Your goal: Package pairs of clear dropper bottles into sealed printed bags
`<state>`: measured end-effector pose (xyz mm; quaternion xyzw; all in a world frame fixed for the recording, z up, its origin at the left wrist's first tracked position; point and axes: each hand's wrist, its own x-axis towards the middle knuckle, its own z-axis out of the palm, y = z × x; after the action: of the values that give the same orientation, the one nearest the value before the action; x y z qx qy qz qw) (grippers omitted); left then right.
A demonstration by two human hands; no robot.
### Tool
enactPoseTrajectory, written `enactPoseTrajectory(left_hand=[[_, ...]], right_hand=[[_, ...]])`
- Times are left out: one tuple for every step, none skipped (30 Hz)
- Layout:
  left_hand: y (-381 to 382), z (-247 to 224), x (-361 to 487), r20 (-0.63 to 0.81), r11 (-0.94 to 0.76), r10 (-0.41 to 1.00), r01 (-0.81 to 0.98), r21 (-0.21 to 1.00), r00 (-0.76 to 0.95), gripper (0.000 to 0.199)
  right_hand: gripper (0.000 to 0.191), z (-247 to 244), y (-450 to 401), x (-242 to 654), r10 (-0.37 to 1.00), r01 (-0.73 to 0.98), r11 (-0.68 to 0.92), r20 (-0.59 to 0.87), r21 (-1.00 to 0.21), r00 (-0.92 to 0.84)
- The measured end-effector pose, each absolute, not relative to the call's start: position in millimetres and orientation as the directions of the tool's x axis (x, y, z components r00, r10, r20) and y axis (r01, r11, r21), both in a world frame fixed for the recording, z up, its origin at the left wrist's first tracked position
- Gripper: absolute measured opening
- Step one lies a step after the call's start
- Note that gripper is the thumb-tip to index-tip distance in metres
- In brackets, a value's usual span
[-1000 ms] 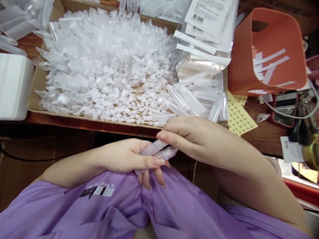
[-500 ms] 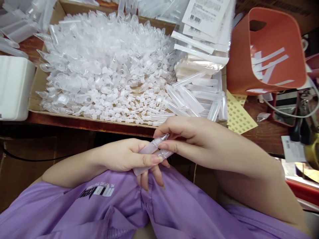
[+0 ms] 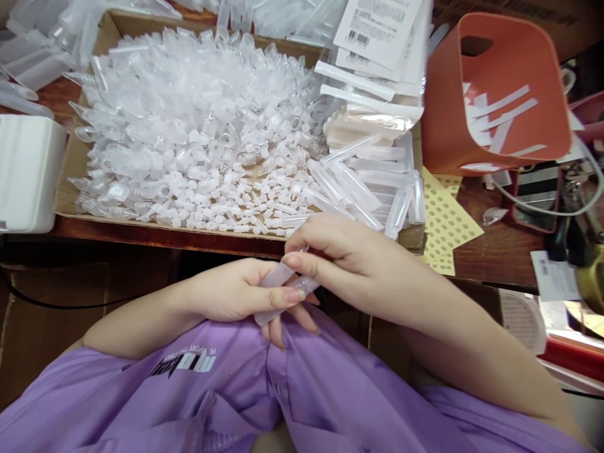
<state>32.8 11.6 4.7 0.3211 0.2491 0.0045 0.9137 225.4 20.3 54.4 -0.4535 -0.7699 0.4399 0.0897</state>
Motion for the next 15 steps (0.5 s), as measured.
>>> enactPoseTrajectory(left_hand=[[12,7,34,-0.449,0.832,0.205,0.087,0.548,0.870,0.042],[13,10,35,-0.441,0.868,0.241,0.011,0.496,0.864,0.039],[14,14,36,-0.431,0.895,0.280,-0.071,0.441,0.858,0.036],[15,18,37,-0.428,0.909,0.319,-0.146,0.390,0.846,0.032],[17,23,39,-0.438,0.912,0.357,-0.207,0.353,0.825,0.027],[19,28,41,-0.461,0.909,0.389,-0.251,0.333,0.797,0.022],[21,33,44,-0.491,0.902,0.416,-0.282,0.326,0.765,0.021],[23,37,46,-0.517,0.894,0.440,-0.305,0.327,0.735,0.022],[24,41,49,-0.538,0.885,0.461,-0.326,0.331,0.706,0.025],[25,44,52,-0.552,0.875,0.482,-0.344,0.339,0.681,0.027],[26,46,54,-0.558,0.860,0.510,-0.369,0.353,0.655,0.029],[26,47,57,-0.559,0.840,0.542,-0.393,0.373,0.628,0.028],[26,47,60,-0.557,0.818,0.575,-0.413,0.400,0.599,0.027],[25,46,62,-0.552,0.794,0.608,-0.428,0.432,0.571,0.026],[24,45,64,-0.542,0.772,0.635,-0.434,0.464,0.551,0.024]], right_hand=[[0.024,54,18,227,0.836,0.589,0.175,-0.196,-0.789,-0.512],[0.023,53,15,228,0.904,0.550,0.142,-0.118,-0.823,-0.410],[0.022,51,11,228,0.966,0.493,0.112,-0.022,-0.863,-0.259],[0.021,49,7,229,0.994,0.413,0.096,0.069,-0.906,-0.080],[0.019,46,3,230,0.987,0.312,0.098,0.132,-0.945,0.089],[0.019,42,-1,230,0.967,0.204,0.110,0.153,-0.973,0.206],[0.021,38,-5,230,0.955,0.097,0.119,0.141,-0.988,0.262],[0.023,34,-9,231,0.959,0.001,0.107,0.103,-0.994,0.264],[0.025,29,-13,232,0.972,-0.080,0.073,0.054,-0.994,0.227],[0.026,24,-17,232,0.984,-0.142,0.025,0.000,-0.990,0.176],[0.026,21,-21,233,0.989,-0.193,-0.015,-0.043,-0.981,0.138],[0.026,18,-24,233,0.991,-0.231,-0.046,-0.073,-0.972,0.112],[0.025,17,-28,234,0.991,-0.254,-0.073,-0.099,-0.964,0.088],[0.024,16,-30,234,0.990,-0.258,-0.112,-0.129,-0.960,0.051],[0.024,17,-33,234,0.987,-0.251,-0.157,-0.162,-0.955,0.000]])
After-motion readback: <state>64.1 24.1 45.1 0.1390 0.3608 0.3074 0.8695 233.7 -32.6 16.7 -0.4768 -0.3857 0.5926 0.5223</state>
